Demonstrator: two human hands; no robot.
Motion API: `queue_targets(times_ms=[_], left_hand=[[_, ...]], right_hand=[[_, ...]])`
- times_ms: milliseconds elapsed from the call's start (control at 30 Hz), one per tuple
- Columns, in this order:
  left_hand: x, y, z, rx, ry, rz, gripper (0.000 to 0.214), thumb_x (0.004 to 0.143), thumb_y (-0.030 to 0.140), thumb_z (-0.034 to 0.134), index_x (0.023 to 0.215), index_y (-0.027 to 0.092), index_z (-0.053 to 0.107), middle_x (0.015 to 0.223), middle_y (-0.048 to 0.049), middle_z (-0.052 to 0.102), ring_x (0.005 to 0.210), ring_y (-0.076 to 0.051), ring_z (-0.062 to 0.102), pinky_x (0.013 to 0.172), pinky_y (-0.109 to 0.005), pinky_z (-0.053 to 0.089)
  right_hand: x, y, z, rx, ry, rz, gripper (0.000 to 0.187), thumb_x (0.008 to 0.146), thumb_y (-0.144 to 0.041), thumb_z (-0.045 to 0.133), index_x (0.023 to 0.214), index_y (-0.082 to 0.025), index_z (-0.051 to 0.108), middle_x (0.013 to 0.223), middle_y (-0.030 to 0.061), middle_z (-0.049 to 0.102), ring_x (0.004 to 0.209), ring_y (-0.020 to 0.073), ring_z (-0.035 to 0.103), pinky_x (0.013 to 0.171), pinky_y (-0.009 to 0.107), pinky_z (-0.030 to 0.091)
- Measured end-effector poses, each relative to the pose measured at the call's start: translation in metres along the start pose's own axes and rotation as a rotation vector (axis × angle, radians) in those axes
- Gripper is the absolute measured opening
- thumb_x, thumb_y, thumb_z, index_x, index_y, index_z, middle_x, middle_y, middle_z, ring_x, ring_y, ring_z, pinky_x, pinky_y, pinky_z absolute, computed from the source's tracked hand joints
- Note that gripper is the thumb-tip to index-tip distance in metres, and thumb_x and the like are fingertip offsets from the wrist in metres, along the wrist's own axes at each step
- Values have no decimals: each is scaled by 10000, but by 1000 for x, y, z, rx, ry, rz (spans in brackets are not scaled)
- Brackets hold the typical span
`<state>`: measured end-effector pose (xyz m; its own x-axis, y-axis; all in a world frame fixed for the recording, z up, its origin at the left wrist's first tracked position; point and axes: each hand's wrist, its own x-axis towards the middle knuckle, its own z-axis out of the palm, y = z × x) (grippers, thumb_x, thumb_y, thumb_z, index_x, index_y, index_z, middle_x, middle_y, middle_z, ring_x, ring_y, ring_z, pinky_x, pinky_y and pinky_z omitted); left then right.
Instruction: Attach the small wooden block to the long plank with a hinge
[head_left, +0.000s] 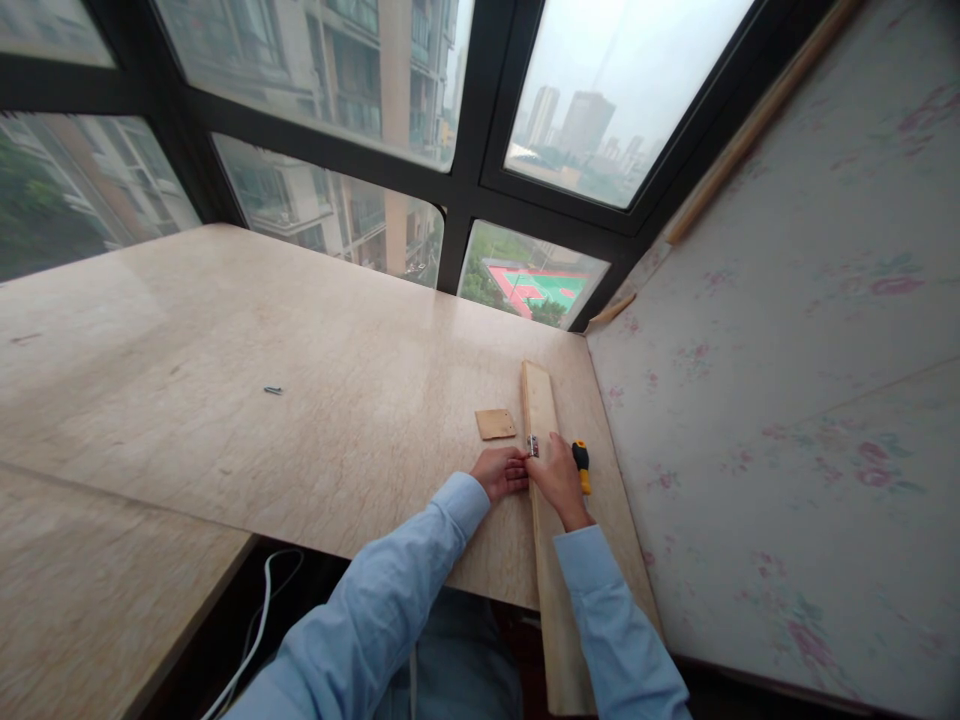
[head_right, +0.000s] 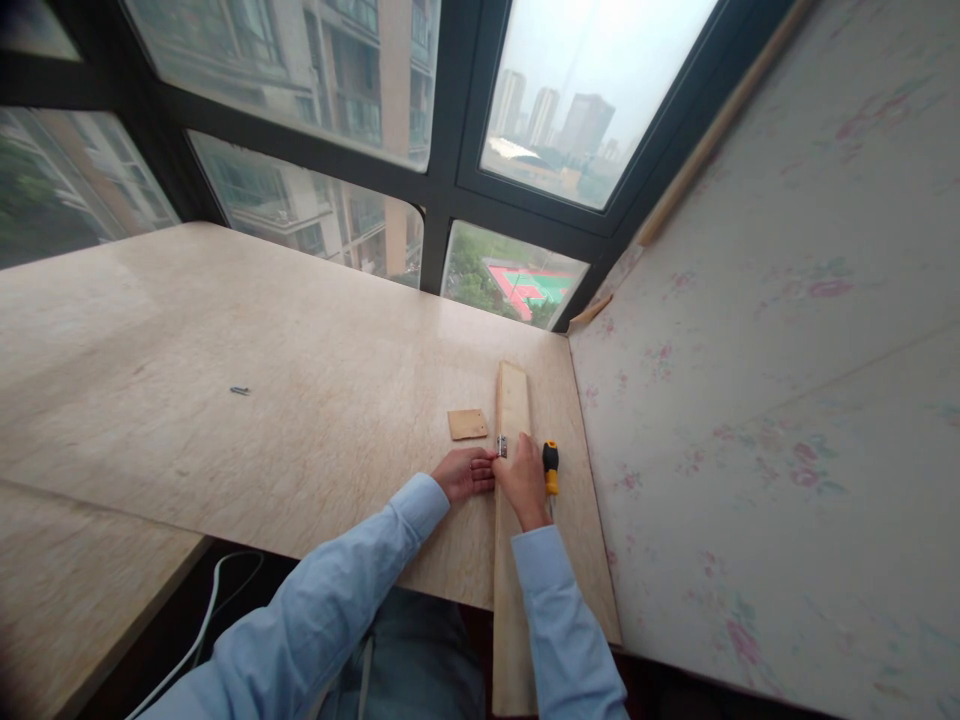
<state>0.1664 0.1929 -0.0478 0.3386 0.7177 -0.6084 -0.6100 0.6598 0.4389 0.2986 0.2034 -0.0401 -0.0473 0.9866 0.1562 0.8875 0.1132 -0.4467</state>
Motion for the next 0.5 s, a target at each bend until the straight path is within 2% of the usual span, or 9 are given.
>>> queue_targets(times_ms=[167, 367, 500], left_hand=[[0, 0, -3, -9, -40, -12, 51, 792, 106, 561, 811, 108, 608, 784, -48, 625, 651, -132, 606, 671, -277, 517], [-2, 2, -3, -16, -22, -31, 30, 763, 107, 592, 792, 115, 597, 781, -45, 617, 636, -129, 594, 646, -267, 505], [-2, 4, -3, -16, -32, -55, 39, 778, 114, 575, 803, 110, 605, 781, -41, 610, 638, -123, 590, 648, -262, 506]], right_hand=[[0, -1, -1, 23, -6, 23, 521, 727, -295, 549, 1209, -97, 520, 1168, 177, 604, 1168, 296, 529, 996, 370, 396], [1, 4, 4, 22, 3, 15, 637, 723, -278, 557, 1312, -56, 459, 1295, 221, 550, 1254, 306, 484, 1060, 391, 355], [2, 6, 6, 16, 11, 13, 655, 724, -293, 556, 1326, -58, 450, 1287, 209, 558, 1250, 297, 490, 1060, 393, 360]])
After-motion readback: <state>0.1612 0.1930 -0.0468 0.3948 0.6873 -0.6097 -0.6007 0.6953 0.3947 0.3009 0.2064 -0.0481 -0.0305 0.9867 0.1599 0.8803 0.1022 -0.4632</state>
